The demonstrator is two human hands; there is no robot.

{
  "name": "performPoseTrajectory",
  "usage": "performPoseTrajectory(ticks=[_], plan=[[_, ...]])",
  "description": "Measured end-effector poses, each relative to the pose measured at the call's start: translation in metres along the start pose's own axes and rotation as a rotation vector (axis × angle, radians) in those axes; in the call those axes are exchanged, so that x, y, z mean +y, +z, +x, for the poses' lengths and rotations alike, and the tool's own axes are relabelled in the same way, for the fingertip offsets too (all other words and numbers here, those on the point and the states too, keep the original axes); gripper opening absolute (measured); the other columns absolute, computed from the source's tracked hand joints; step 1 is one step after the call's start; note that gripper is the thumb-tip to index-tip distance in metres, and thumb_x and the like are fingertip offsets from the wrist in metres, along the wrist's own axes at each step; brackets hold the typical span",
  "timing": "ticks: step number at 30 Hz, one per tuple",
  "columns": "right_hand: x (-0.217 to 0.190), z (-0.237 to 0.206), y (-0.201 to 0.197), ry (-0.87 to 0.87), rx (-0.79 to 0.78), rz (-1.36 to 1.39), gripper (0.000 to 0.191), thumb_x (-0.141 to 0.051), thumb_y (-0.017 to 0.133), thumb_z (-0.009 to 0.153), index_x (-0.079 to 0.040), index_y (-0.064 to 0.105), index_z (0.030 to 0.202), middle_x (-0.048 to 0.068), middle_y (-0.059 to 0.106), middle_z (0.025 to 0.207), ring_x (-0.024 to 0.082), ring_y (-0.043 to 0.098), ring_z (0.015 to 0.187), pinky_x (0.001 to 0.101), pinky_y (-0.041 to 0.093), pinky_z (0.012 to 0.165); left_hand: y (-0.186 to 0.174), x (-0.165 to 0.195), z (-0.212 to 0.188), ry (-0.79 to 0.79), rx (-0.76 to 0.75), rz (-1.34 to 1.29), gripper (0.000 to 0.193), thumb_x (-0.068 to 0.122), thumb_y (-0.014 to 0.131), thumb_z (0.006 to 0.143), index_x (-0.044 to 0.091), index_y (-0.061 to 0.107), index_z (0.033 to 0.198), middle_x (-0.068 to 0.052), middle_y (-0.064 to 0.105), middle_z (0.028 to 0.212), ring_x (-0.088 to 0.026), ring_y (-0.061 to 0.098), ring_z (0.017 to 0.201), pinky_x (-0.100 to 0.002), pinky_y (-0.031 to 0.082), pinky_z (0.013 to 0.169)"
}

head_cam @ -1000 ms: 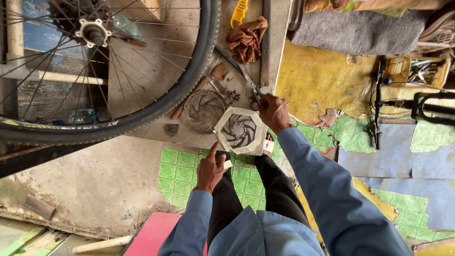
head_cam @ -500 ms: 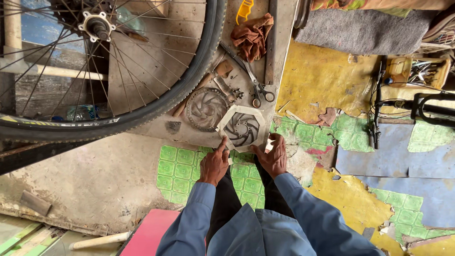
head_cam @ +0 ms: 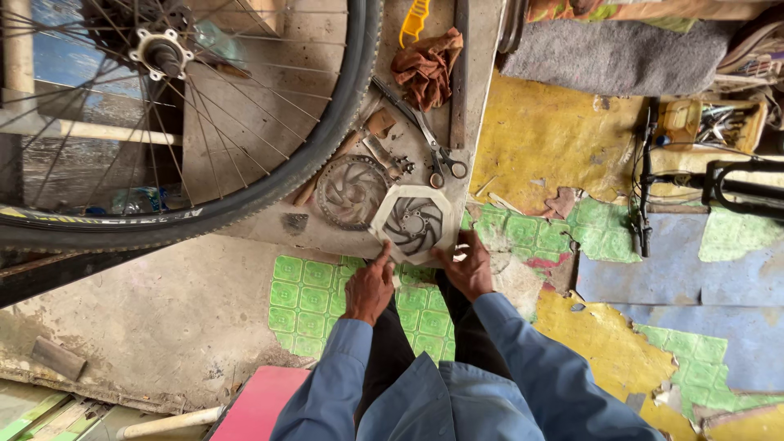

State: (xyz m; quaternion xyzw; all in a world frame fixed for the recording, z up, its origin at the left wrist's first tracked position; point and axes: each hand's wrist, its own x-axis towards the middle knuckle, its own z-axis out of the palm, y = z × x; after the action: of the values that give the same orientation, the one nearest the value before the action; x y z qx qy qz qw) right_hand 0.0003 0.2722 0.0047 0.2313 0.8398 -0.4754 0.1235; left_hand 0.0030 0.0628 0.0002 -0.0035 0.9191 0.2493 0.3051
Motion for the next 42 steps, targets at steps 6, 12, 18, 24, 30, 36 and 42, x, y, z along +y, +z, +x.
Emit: performPoseTrajectory(ticks=[6, 12, 18, 24, 30, 36, 42], plan=[[0.003, 0.026, -0.019, -0.033, 0.032, -0.098, 0.052, -0.049, 0.081, 0.086, 0.0, 0.073, 0.097, 0.014, 0.077, 0.092, 0.024, 0.076, 0.081, 0.0373, 0.063, 0.077, 0.015, 0.014, -0.016, 0.003, -0.007, 0.012, 0.057, 0.037, 0.057, 0.1, 0.036, 0.043, 0.155, -0.024, 0.069, 0.077, -0.044, 0.067, 0.071, -0.054, 0.054, 0.068], [-0.008, 0.04, -0.024, -0.137, 0.113, -0.196, 0.042, -0.036, 0.079, 0.087, 0.003, 0.071, 0.098, 0.019, 0.075, 0.091, 0.026, 0.073, 0.075, 0.0382, 0.059, 0.065, 0.03, 0.019, -0.021, 0.039, 0.074, -0.119, 0.047, 0.035, 0.058, 0.1, 0.022, 0.055, 0.145, -0.022, 0.069, 0.077, -0.045, 0.067, 0.069, -0.056, 0.052, 0.065], [0.009, -0.015, -0.01, -0.17, -0.154, 0.07, 0.023, -0.018, 0.062, 0.094, -0.004, 0.077, 0.104, 0.011, 0.078, 0.091, 0.014, 0.071, 0.07, 0.0308, 0.058, 0.06, 0.026, 0.015, -0.029, 0.098, 0.073, -0.366, 0.027, 0.029, 0.053, 0.105, 0.012, 0.063, 0.123, -0.018, 0.063, 0.062, -0.038, 0.062, 0.057, -0.05, 0.047, 0.057], [0.023, -0.032, -0.003, 0.112, -0.438, 0.336, 0.023, -0.016, 0.063, 0.096, 0.0, 0.075, 0.107, 0.006, 0.073, 0.08, 0.012, 0.06, 0.067, 0.0289, 0.051, 0.062, 0.021, 0.014, -0.027, 0.096, -0.002, -0.472, 0.025, 0.029, 0.051, 0.106, 0.013, 0.064, 0.121, -0.013, 0.054, 0.052, -0.027, 0.055, 0.044, -0.043, 0.041, 0.05], [0.023, -0.029, -0.004, 0.194, -0.497, 0.344, 0.022, -0.019, 0.07, 0.094, 0.001, 0.075, 0.101, 0.001, 0.069, 0.075, 0.009, 0.057, 0.065, 0.0286, 0.048, 0.06, 0.026, 0.014, -0.026, 0.094, -0.014, -0.471, 0.027, 0.031, 0.051, 0.106, 0.012, 0.064, 0.12, -0.013, 0.056, 0.053, -0.027, 0.059, 0.045, -0.044, 0.043, 0.05], [0.023, -0.027, -0.001, 0.094, -0.445, 0.222, 0.021, -0.02, 0.074, 0.093, 0.001, 0.072, 0.093, 0.002, 0.066, 0.073, 0.008, 0.055, 0.066, 0.0289, 0.048, 0.06, 0.031, 0.014, -0.024, 0.105, -0.053, -0.49, 0.03, 0.034, 0.061, 0.098, 0.011, 0.063, 0.116, -0.014, 0.072, 0.068, -0.03, 0.073, 0.059, -0.042, 0.055, 0.058], [0.021, -0.031, 0.003, -0.085, -0.275, 0.0, 0.016, -0.014, 0.07, 0.091, 0.001, 0.064, 0.092, 0.015, 0.067, 0.074, 0.028, 0.063, 0.064, 0.0392, 0.05, 0.061, 0.032, 0.019, -0.02, 0.156, -0.019, -0.252, 0.026, 0.032, 0.066, 0.094, 0.008, 0.062, 0.105, -0.018, 0.075, 0.079, -0.038, 0.073, 0.07, -0.046, 0.057, 0.064]])
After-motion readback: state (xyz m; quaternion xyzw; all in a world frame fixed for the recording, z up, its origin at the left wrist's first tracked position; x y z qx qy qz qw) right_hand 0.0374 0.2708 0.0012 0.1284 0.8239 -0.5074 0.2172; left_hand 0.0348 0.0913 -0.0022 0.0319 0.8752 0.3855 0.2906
